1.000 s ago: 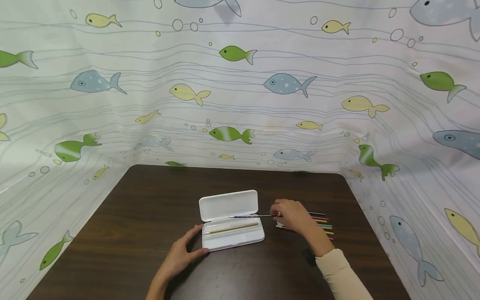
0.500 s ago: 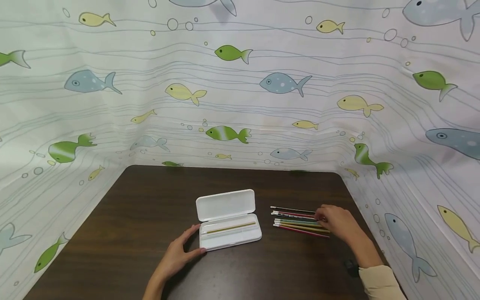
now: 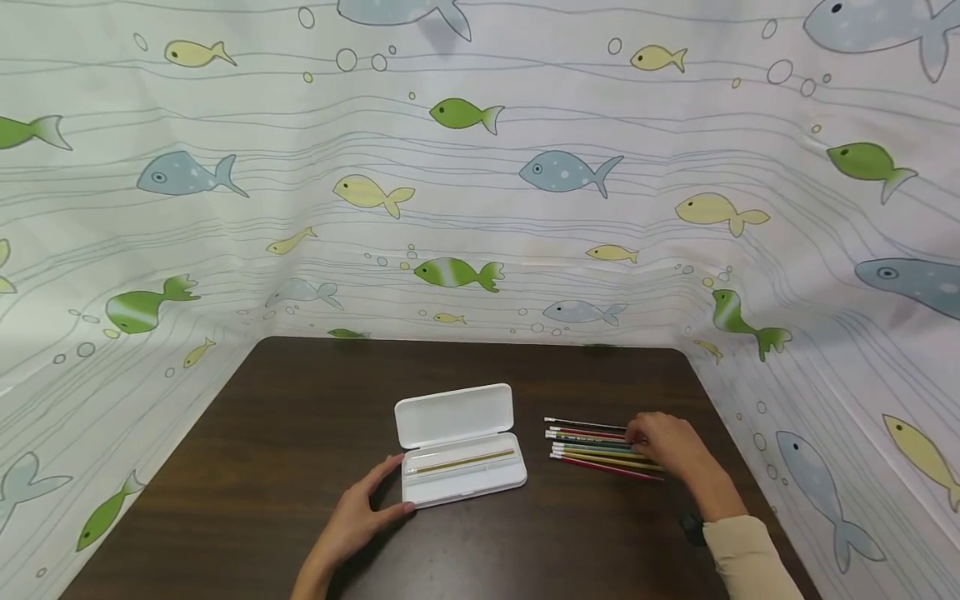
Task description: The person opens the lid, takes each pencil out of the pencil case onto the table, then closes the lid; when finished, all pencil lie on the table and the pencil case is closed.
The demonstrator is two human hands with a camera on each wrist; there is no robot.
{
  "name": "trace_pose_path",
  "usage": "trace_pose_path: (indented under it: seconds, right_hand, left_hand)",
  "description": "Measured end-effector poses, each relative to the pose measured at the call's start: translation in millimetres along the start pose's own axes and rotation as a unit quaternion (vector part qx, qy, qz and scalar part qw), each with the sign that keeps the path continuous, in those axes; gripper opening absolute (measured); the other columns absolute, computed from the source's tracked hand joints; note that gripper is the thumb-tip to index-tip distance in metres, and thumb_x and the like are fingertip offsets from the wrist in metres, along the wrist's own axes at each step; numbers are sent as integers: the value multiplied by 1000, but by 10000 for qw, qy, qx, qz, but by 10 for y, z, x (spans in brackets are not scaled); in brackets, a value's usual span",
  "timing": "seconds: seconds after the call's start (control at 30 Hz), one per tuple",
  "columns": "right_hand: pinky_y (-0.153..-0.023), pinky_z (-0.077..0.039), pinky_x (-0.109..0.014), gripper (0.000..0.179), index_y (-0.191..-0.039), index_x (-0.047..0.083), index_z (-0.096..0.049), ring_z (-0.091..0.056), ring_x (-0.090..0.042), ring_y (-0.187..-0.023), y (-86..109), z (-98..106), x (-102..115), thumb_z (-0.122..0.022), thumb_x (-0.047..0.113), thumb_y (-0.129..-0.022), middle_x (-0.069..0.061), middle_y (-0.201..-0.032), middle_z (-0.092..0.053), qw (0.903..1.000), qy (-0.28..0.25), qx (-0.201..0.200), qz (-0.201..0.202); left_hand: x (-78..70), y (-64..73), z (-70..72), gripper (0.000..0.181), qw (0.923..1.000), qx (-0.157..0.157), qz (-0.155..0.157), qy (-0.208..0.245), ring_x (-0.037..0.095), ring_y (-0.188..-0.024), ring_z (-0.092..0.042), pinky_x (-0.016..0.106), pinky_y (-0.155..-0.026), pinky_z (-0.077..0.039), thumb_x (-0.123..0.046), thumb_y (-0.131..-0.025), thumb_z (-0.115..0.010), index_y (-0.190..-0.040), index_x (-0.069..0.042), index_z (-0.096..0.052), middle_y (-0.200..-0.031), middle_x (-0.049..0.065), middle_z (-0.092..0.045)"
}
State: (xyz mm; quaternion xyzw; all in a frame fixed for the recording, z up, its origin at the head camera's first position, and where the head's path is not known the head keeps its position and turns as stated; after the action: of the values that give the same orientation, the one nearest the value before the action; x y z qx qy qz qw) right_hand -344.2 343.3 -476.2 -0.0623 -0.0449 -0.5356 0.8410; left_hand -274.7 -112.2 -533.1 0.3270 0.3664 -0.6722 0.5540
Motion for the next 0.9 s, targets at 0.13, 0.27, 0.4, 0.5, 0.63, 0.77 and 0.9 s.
trace_pose_path:
  seconds: [0.13, 0.27, 0.4, 0.5, 0.63, 0.77, 0.9]
  right_hand:
    - [-58, -49, -35, 16, -89, 18, -72, -58, -8, -70, -27, -39, -20, -81, 11, -78, 13, -79, -61, 9999, 27, 118, -43]
    - [-58, -50, -36, 15, -89, 18, -72, -58, -8, -70, -46, -87, -38, -81, 10, -79, 13, -79, -62, 9996, 4, 261, -122]
    - [-60, -51, -36, 14, -87, 18, -72, -59, -8, -70, -71, -98, -36, -80, 8, -80, 11, -80, -64, 9996, -39, 249, -109]
    - [-61, -52, -37, 14, -86, 17, -73, -60, -10, -71, -91, -82, -27, -79, 6, -80, 10, -80, -64, 9999, -16, 163, -18]
    - [-61, -53, -37, 14, -86, 15, -73, -62, -11, -71, -112, -84, -18, -80, 5, -79, 9, -80, -65, 9999, 62, 40, 98]
    - [-60, -53, -37, 14, -86, 15, -74, -62, -12, -70, -124, -116, -10, -80, 5, -78, 8, -81, -66, 9998, 104, 54, 174]
    - [-59, -53, -37, 14, -87, 14, -74, -63, -12, -70, -123, -116, -7, -80, 5, -78, 7, -81, -67, 9997, 125, 118, 179]
  left_hand:
    - [-1, 5, 0, 79, 10000, -6, 6, -30, 50, -136, -31, 66, -106, -26, -37, -74, -85, -143, -20, -51, -147, 20, -42]
    - [3, 5, -2, 78, 10000, -12, 10, -22, 50, -135, -32, 66, -106, -25, -36, -74, -85, -143, -21, -51, -147, 20, -43]
    - [10, 1, 1, 78, 10000, -23, 27, -5, 52, -135, -31, 66, -106, -25, -35, -74, -86, -143, -21, -51, -147, 20, -43]
    - [5, 2, 4, 77, 10000, -38, 22, 2, 52, -135, -31, 66, -106, -25, -34, -74, -86, -142, -21, -52, -147, 20, -43]
    - [-8, 6, 8, 77, 10000, -64, -10, 26, 51, -135, -31, 65, -107, -25, -33, -74, -86, -142, -21, -52, -147, 20, -43]
    - [-13, 6, 9, 77, 10000, -74, -31, 8, 51, -135, -32, 65, -107, -26, -34, -74, -86, -142, -20, -52, -146, 20, -44]
    - [-12, -1, 10, 78, 10000, -70, -15, -60, 52, -134, -32, 65, -106, -27, -36, -74, -86, -142, -20, -52, -147, 21, -43]
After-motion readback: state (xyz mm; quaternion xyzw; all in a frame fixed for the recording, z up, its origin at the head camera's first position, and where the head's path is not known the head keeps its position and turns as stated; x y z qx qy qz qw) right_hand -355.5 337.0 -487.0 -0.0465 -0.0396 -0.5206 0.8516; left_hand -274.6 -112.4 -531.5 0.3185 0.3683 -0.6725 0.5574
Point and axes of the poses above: each hand's wrist, its own y-axis away from the middle knuckle, its own z-axis out of the back of the hand, x = y × z, the point moved 10 cm from there along -y, towards the middle knuckle
